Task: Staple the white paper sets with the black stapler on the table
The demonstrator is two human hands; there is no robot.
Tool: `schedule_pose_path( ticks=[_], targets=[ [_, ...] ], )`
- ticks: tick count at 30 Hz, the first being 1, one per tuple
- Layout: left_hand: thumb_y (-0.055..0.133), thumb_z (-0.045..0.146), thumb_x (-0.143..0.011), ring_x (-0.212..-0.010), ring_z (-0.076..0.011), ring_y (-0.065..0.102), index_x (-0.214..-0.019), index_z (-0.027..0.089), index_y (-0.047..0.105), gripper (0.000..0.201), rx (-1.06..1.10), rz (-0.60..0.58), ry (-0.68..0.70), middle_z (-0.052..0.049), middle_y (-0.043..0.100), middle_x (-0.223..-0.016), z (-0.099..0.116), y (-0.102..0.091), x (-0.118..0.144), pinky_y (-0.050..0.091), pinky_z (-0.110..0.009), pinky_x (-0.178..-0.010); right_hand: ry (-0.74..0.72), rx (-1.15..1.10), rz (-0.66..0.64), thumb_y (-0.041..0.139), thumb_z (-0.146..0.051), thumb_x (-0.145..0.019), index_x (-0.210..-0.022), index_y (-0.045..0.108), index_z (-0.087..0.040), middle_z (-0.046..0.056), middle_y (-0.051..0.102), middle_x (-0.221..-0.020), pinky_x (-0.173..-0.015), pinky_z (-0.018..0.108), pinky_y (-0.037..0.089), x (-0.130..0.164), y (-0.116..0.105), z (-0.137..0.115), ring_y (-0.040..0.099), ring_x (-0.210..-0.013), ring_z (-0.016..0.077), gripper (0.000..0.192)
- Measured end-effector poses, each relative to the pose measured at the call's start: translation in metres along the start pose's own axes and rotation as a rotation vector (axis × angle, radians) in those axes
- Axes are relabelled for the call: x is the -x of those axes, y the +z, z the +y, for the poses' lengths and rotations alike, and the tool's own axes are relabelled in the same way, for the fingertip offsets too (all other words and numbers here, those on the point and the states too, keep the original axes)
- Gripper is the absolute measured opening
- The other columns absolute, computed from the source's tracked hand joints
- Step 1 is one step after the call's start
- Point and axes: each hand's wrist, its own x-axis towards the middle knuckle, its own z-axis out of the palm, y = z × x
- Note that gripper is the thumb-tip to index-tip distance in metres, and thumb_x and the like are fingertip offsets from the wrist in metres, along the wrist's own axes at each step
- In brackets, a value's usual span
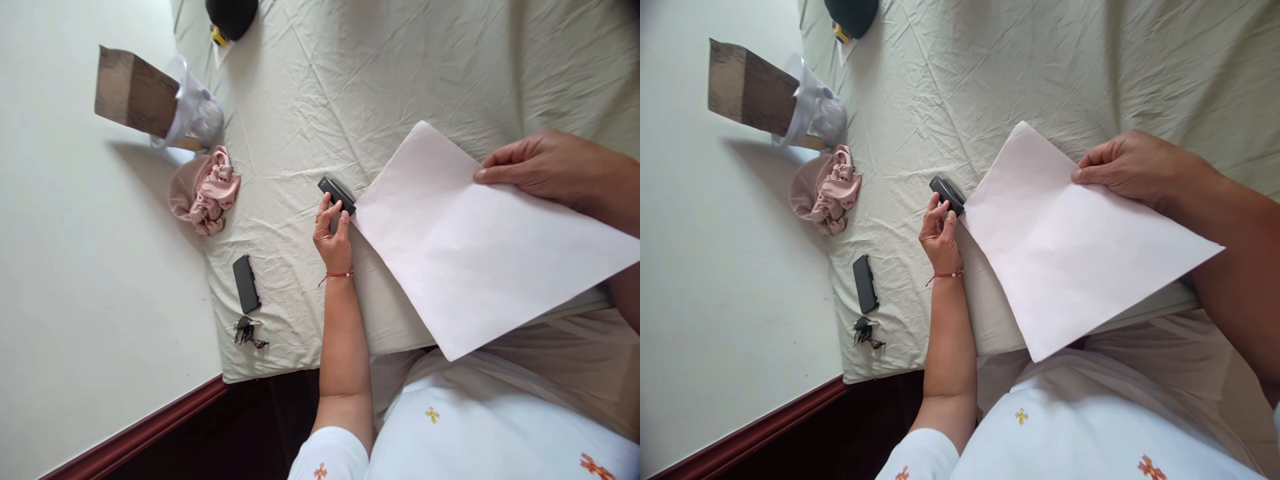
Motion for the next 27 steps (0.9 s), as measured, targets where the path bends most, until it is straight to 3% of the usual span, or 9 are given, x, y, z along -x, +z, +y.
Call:
schedule_pose_path(
  ticks=[9, 13, 16, 19, 23, 27],
  targets=[
    [0.077, 0.046, -0.091, -0.146, -0.0246, 0.057, -0.105, 0.024, 0.079, 0.026, -0.112, -0.011, 0.018, -0.008, 0.070, -0.145, 0.003, -0.002, 0.001, 0.034, -0.050, -0.131, -0.105, -0.127, -0.038, 0.086, -0.039, -0.082, -0.092, 0.083, -0.019, 0.011, 0.077, -0.076, -0.040, 0.027, 0.045, -0.012, -0.001, 0.014, 0.061, -0.047, 0.0158, 0.022],
    [0.072, 0.055, -0.093, -0.146, -0.0232, 0.057, -0.111, 0.024, 0.077, 0.036, -0.083, -0.024, 0.025, -0.009, 0.065, -0.151, 0.008, -0.001, 0.003, 0.036, -0.045, -0.129, -0.159, -0.169, -0.063, 0.085, -0.036, -0.081, -0.085, 0.081, -0.020, 0.009, 0.075, -0.070, -0.038, 0.025, 0.043, -0.013, 0.000, 0.014, 0.060, -0.046, 0.0149, 0.017],
    [0.072, 0.058, -0.092, -0.146, -0.0232, 0.056, -0.116, 0.025, 0.076, 0.041, 0.036, -0.002, -0.020, -0.009, 0.065, -0.151, 0.008, -0.002, 0.004, 0.042, -0.040, -0.125, -0.114, -0.195, -0.105, 0.085, -0.037, -0.079, -0.086, 0.081, -0.020, 0.010, 0.076, -0.074, -0.037, 0.026, 0.043, -0.009, 0.003, 0.012, 0.063, -0.048, 0.0171, 0.018],
    [0.076, 0.059, -0.087, -0.129, -0.0230, 0.068, -0.115, 0.024, 0.076, 0.046, 0.147, 0.103, -0.152, -0.010, 0.073, -0.136, 0.008, -0.003, 0.004, 0.053, -0.036, -0.111, -0.076, -0.236, -0.203, 0.086, -0.038, -0.077, -0.088, 0.080, -0.020, 0.011, 0.077, -0.077, -0.037, 0.026, 0.044, -0.006, 0.006, 0.010, 0.065, -0.050, 0.0191, 0.022],
    [0.079, 0.060, -0.083, -0.092, -0.0171, 0.075, -0.111, 0.021, 0.075, 0.048, 0.317, 0.183, -0.307, -0.009, 0.079, -0.115, 0.013, -0.001, 0.005, 0.058, -0.032, -0.087, -0.146, -0.305, -0.340, 0.088, -0.040, -0.072, -0.082, 0.079, -0.021, 0.007, 0.076, -0.074, -0.040, 0.026, 0.049, 0.000, 0.008, 0.009, 0.065, -0.050, 0.0179, 0.023],
    [0.069, 0.064, -0.088, -0.088, -0.0168, 0.074, -0.103, 0.018, 0.074, 0.048, 0.423, 0.221, -0.350, -0.010, 0.079, -0.104, 0.016, -0.005, 0.004, 0.057, -0.032, -0.087, -0.192, -0.313, -0.313, 0.089, -0.043, -0.071, -0.082, 0.079, -0.023, 0.005, 0.074, -0.072, -0.041, 0.027, 0.050, 0.005, 0.009, 0.006, 0.064, -0.051, 0.0174, 0.025]
  ],
)
